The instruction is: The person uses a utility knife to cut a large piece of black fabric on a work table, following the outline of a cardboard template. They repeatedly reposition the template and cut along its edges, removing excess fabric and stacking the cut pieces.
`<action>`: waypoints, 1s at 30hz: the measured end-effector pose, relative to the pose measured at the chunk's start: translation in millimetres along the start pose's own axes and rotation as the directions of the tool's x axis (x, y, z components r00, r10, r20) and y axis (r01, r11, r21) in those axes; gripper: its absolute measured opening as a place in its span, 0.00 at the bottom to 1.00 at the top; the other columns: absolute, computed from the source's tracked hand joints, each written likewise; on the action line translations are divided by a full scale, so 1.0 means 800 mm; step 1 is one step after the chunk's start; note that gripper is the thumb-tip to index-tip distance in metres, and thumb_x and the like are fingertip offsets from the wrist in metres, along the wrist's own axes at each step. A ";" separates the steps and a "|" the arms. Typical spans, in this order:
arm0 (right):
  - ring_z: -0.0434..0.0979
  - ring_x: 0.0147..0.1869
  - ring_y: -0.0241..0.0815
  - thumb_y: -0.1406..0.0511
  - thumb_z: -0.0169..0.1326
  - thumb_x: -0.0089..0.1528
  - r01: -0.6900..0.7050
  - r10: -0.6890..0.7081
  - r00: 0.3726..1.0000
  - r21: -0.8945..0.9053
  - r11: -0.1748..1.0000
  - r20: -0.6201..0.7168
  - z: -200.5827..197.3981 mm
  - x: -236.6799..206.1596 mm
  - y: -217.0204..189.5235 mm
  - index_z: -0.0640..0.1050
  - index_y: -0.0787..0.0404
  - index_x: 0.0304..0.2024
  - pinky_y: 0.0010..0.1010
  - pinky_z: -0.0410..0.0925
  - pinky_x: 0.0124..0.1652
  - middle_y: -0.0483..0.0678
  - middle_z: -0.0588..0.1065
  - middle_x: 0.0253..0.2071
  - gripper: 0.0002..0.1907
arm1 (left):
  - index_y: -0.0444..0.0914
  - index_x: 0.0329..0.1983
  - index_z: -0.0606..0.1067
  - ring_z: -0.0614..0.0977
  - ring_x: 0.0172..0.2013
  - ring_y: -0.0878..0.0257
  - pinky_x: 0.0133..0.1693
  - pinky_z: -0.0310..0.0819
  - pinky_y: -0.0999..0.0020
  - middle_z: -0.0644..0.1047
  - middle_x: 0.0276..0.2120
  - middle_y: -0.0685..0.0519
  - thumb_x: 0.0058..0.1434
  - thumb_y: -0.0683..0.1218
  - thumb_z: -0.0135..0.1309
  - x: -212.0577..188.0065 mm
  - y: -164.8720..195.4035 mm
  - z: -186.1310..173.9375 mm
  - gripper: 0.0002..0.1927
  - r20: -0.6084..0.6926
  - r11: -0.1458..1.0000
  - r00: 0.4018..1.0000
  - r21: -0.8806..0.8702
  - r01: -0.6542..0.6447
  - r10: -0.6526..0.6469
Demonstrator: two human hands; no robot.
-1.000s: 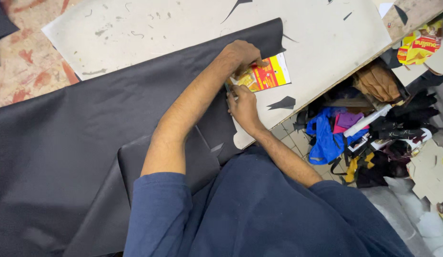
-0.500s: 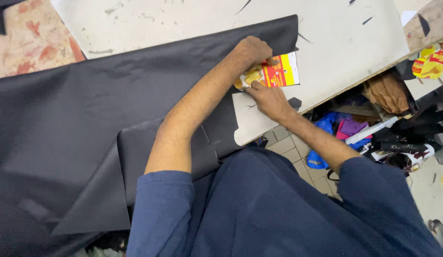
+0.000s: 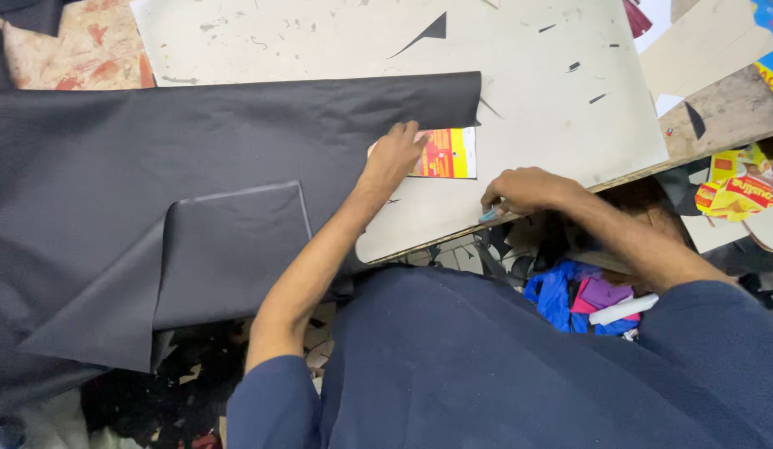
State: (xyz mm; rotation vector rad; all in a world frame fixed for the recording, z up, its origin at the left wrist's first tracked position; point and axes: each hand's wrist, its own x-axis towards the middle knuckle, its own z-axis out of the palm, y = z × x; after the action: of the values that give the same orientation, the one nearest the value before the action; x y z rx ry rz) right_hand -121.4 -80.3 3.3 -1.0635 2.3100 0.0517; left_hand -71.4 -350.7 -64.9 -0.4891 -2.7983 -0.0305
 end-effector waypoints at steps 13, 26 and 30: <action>0.77 0.49 0.54 0.68 0.62 0.61 0.095 0.246 0.625 0.385 0.918 -0.741 0.046 0.035 0.019 0.76 0.62 0.50 0.44 0.71 0.47 0.53 0.73 0.47 0.15 | 0.43 0.63 0.72 0.72 0.51 0.48 0.57 0.65 0.51 0.70 0.45 0.47 0.30 0.40 0.73 0.021 0.031 -0.069 0.50 0.174 0.867 0.935 -0.352 0.353 -0.310; 0.76 0.47 0.56 0.59 0.64 0.63 -0.053 0.586 0.576 0.690 0.722 -0.570 0.029 0.031 -0.031 0.78 0.68 0.46 0.45 0.70 0.45 0.58 0.73 0.44 0.19 | 0.36 0.52 0.78 0.80 0.40 0.47 0.41 0.75 0.52 0.80 0.42 0.46 0.52 0.37 0.63 0.007 0.018 -0.082 0.22 0.052 0.790 0.939 -0.526 0.314 -0.339; 0.74 0.48 0.56 0.57 0.68 0.53 -0.118 0.574 0.540 0.620 0.776 -0.615 0.022 0.044 -0.041 0.77 0.70 0.43 0.46 0.69 0.43 0.58 0.72 0.42 0.26 | 0.30 0.46 0.79 0.84 0.39 0.60 0.44 0.77 0.67 0.83 0.38 0.46 0.58 0.34 0.62 0.015 -0.056 -0.057 0.13 -0.026 0.463 0.771 -0.812 0.355 -0.637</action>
State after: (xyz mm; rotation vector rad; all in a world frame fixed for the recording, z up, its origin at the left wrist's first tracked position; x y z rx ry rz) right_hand -107.5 -121.9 -23.0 -0.2745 3.0111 -1.0372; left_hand -84.2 -392.1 -16.7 0.2303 -2.3287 -1.3777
